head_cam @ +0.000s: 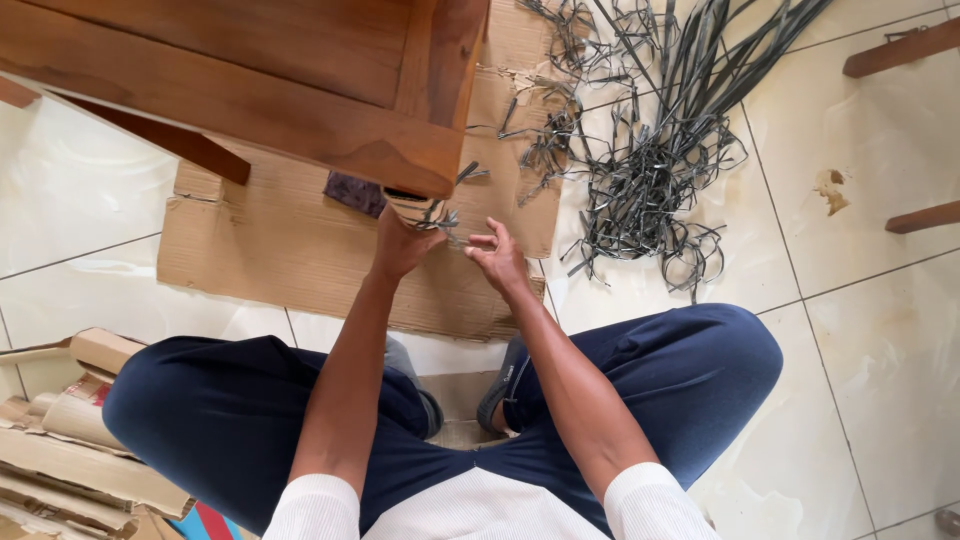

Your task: Sand a wooden chair and wrap its legs with protective cardboard for transport.

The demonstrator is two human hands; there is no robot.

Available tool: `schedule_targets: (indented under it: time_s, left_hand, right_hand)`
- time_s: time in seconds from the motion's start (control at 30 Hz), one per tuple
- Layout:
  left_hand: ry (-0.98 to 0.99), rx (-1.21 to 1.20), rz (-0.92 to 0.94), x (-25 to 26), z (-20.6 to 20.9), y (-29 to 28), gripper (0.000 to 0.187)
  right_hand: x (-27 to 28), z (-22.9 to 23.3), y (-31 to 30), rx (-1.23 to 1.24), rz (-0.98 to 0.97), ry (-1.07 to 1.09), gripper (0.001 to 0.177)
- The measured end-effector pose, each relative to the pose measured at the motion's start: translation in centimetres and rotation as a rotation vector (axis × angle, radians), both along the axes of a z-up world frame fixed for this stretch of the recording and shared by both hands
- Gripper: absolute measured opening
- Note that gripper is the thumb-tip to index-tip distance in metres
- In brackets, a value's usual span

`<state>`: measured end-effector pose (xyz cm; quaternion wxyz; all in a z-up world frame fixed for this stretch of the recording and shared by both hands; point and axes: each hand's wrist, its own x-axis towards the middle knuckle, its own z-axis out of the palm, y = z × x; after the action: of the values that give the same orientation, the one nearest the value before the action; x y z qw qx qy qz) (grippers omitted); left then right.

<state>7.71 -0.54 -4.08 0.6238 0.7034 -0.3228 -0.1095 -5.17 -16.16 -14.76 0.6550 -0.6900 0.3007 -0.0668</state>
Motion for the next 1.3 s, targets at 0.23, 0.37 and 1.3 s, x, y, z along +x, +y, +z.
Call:
schedule_targets:
  time_s: [0.23, 0.37, 1.3]
  left_hand:
    - [0.101, 0.071, 0.005, -0.9, 1.0, 0.4, 0.044]
    - [0.031, 0.136, 0.227, -4.0, -0.1, 0.1, 0.057]
    - [0.542, 0.357, 0.195, -9.1, -19.7, -0.2, 0.035]
  right_hand:
    - [-1.7, -4.9, -3.4, -0.331, -0.060, 0.245, 0.054]
    - [-1.8, -4.8, -5.3, -0.565, 0.015, 0.354, 0.059]
    - [-2.7, 1.7, -1.0, -0.311, 0.404, 0.233, 0.025]
